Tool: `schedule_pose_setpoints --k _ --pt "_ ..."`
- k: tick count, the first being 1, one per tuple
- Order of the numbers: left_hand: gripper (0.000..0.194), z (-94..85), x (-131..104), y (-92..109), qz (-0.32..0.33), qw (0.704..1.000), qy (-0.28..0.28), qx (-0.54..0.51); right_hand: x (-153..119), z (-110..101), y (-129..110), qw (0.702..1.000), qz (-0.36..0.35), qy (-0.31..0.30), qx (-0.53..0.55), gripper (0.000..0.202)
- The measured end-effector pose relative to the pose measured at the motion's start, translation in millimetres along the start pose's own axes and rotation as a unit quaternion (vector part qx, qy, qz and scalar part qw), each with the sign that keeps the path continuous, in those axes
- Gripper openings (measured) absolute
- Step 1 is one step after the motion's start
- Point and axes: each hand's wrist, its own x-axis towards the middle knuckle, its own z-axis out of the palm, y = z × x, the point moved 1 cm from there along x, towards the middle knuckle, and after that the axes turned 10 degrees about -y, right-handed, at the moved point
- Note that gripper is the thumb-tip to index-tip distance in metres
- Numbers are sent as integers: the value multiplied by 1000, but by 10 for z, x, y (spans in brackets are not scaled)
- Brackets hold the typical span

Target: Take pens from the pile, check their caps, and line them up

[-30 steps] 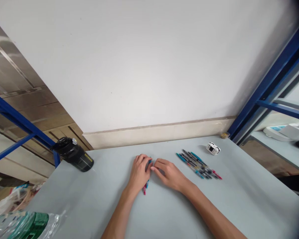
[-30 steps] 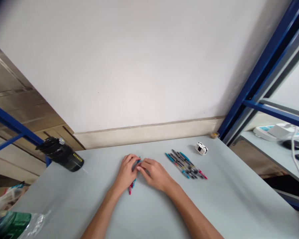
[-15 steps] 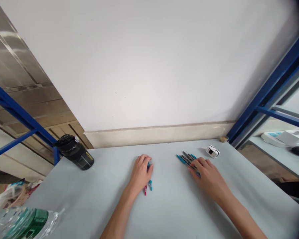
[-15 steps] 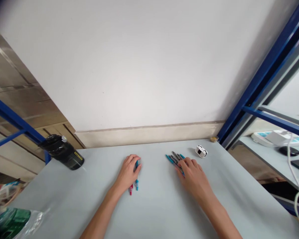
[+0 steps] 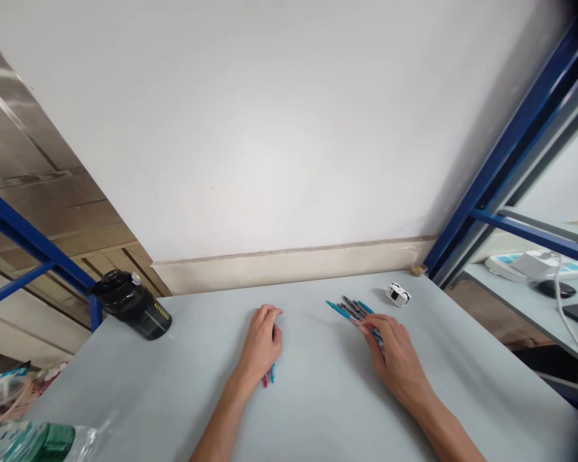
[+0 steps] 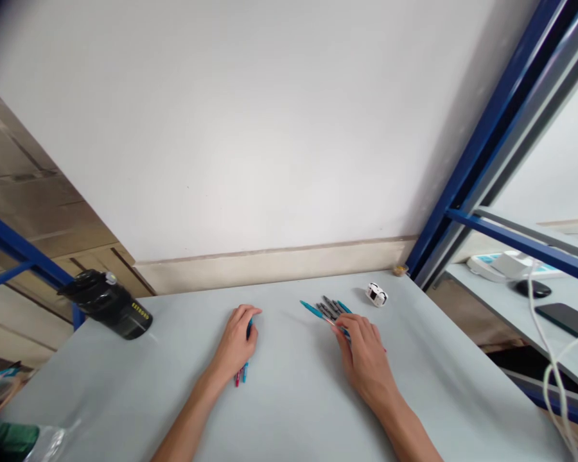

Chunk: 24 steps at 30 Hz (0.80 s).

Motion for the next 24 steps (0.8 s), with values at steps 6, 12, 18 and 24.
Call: schedule_pose_setpoints --k 6,12,18,24 --pt "55 -9 -1 9 2 1000 2 0 -19 0 -36 999 7 15 48 8" --pt "39 -77 12 111 9 1000 12 -9 -45 23 -54 991 68 -55 98 21" --pt "25 -103 13 211 23 999 28 -27 280 -44 -284 982 -1 -154 109 29" --pt "41 -198 -23 323 -5 989 37 -144 716 256 -544 972 15 -202 119 39"
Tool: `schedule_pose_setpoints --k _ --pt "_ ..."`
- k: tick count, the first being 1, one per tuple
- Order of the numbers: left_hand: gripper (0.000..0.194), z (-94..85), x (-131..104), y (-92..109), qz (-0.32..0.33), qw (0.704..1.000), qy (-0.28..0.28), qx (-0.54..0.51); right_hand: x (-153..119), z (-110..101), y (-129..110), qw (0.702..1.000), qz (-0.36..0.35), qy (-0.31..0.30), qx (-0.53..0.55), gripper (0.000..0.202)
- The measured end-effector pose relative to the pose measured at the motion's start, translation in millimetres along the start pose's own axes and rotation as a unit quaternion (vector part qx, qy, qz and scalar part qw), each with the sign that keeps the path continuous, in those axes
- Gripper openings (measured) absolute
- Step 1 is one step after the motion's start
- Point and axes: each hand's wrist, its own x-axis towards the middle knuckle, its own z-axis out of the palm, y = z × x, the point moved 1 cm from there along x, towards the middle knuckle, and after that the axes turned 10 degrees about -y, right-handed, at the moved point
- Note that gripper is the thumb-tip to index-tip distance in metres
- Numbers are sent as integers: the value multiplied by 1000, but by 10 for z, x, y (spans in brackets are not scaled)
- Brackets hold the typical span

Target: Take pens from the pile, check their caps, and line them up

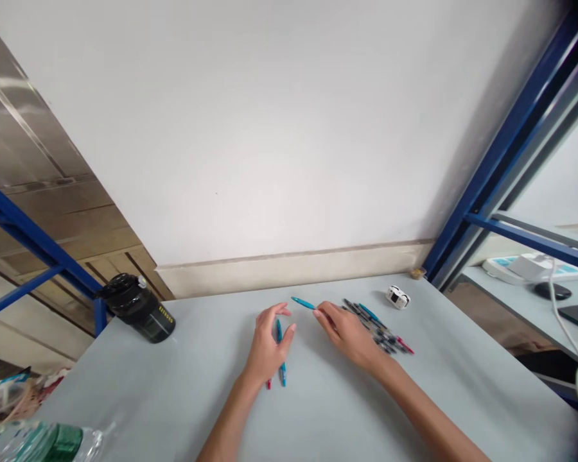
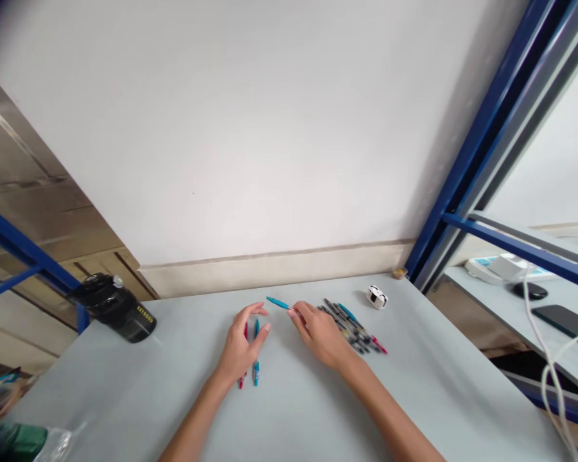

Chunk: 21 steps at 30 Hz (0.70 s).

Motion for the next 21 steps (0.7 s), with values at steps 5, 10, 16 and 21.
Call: schedule_pose_setpoints --k 5,10,16,21 --pt "31 -7 35 9 -31 992 -19 -125 38 322 74 1000 -18 -18 11 39" --pt "27 37 69 -32 -68 987 -3 -148 -59 353 131 997 -50 -49 -14 39" --pt "33 -9 48 24 -61 994 -37 -84 -61 323 114 996 -56 -62 0 40" --pt "33 -17 12 -10 -36 999 -37 13 -73 341 115 996 -64 -60 10 42"
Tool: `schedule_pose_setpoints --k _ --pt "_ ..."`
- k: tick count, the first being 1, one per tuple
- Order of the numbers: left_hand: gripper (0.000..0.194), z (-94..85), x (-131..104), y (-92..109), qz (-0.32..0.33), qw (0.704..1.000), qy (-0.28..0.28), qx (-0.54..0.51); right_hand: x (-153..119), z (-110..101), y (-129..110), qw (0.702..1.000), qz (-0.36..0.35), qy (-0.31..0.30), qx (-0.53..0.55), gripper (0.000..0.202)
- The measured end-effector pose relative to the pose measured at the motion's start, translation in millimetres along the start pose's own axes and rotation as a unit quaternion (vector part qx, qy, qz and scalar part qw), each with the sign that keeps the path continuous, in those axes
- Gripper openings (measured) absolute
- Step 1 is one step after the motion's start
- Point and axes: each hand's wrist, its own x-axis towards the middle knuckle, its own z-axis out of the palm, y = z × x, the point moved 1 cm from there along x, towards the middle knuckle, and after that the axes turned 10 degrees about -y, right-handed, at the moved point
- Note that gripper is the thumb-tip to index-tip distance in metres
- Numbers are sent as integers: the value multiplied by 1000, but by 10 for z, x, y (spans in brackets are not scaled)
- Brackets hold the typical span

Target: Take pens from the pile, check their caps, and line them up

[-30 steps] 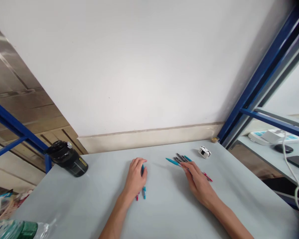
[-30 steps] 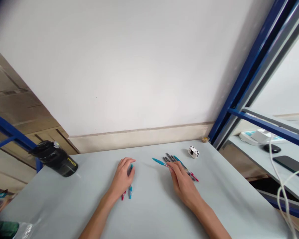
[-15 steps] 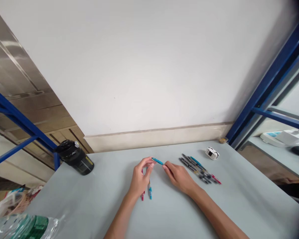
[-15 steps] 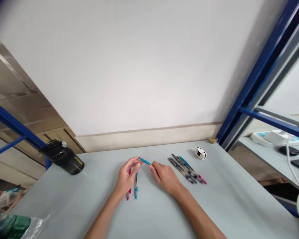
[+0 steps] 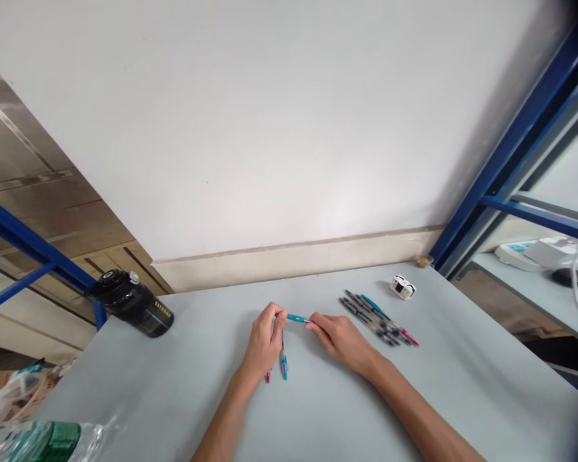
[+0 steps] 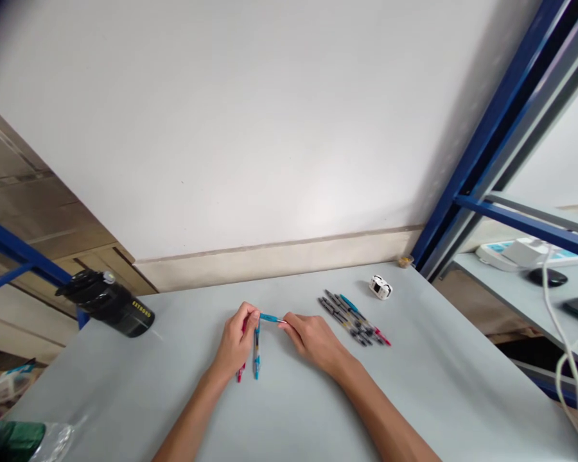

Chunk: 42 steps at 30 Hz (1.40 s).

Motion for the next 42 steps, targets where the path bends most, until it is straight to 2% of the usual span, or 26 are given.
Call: schedule_pose_setpoints --k 5,9,12,15,19,25,30,34,37,39,42 --pt "36 33 -4 -36 36 995 36 80 -2 -38 -60 1000 -12 4 9 41" --pt "43 34 6 -35 46 992 65 98 2 -68 -84 999 -30 14 11 37" --pt "43 13 3 -19 54 993 56 86 0 -74 -59 999 -43 23 -1 36" --pt "21 1 -9 9 61 996 40 48 -5 -77 -38 999 -30 29 -8 34" --pt "20 12 -12 42 67 997 16 34 -7 -99 -52 999 -18 35 -14 33" --pt "45 43 32 11 22 996 45 71 17 -116 -62 998 -42 41 7 28" --pt "51 68 42 -23 10 996 46 71 13 -98 -56 999 -9 27 21 21" --pt "26 38 25 -5 26 999 26 23 0 -111 -58 999 -4 29 40 20" --pt "22 13 18 18 45 999 17 4 7 -126 -50 999 -12 37 32 22" --pt "27 7 22 25 47 999 18 17 17 -127 -40 999 -26 36 17 24" --pt "44 12 38 13 31 999 26 31 24 -114 -12 998 -40 39 14 24"
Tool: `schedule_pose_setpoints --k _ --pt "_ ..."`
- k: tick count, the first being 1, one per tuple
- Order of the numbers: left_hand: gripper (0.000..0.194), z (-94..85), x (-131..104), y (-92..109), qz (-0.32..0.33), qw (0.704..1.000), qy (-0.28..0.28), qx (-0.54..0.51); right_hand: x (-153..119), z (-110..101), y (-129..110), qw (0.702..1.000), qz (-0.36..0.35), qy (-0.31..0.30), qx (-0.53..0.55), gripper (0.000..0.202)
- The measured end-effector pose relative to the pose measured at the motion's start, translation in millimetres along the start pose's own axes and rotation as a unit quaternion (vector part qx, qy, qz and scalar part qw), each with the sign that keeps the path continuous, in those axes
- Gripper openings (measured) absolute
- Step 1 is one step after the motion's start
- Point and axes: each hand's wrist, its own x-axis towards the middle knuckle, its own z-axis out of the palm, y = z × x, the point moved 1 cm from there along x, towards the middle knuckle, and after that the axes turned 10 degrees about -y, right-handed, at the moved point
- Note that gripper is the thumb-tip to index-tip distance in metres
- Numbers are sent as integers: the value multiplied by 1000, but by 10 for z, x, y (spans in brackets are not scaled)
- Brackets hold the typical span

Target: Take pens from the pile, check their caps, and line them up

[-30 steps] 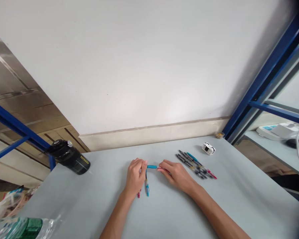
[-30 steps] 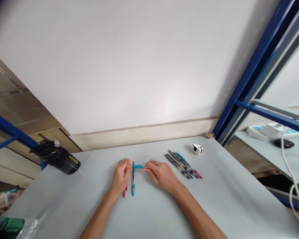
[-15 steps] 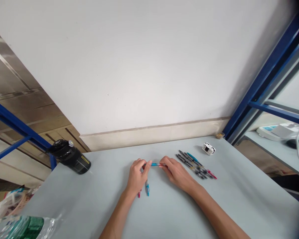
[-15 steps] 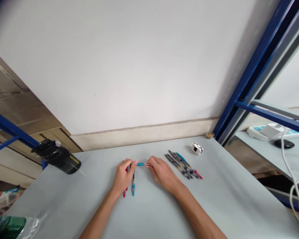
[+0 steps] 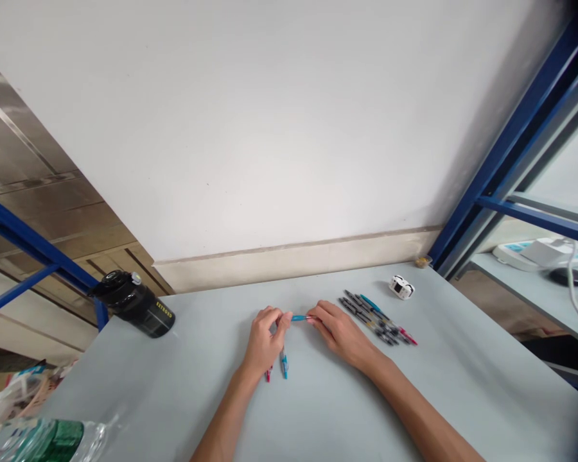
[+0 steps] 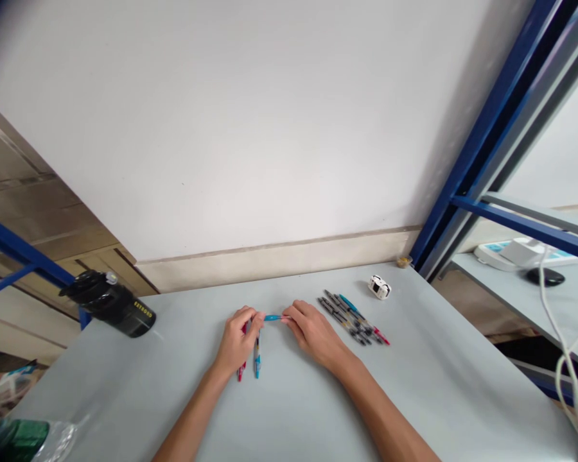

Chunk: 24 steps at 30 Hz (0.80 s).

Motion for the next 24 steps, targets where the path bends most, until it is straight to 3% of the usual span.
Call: schedule_pose_setpoints --k 5,10,24 --pt "53 9 12 -47 -40 998 19 -40 -12 9 44 1000 16 18 16 17" --pt "54 -9 5 -76 -80 994 28 -74 5 -44 42 999 11 32 -33 26" --pt "50 -49 8 -88 -116 986 47 -113 9 -158 -17 996 18 59 -59 24"
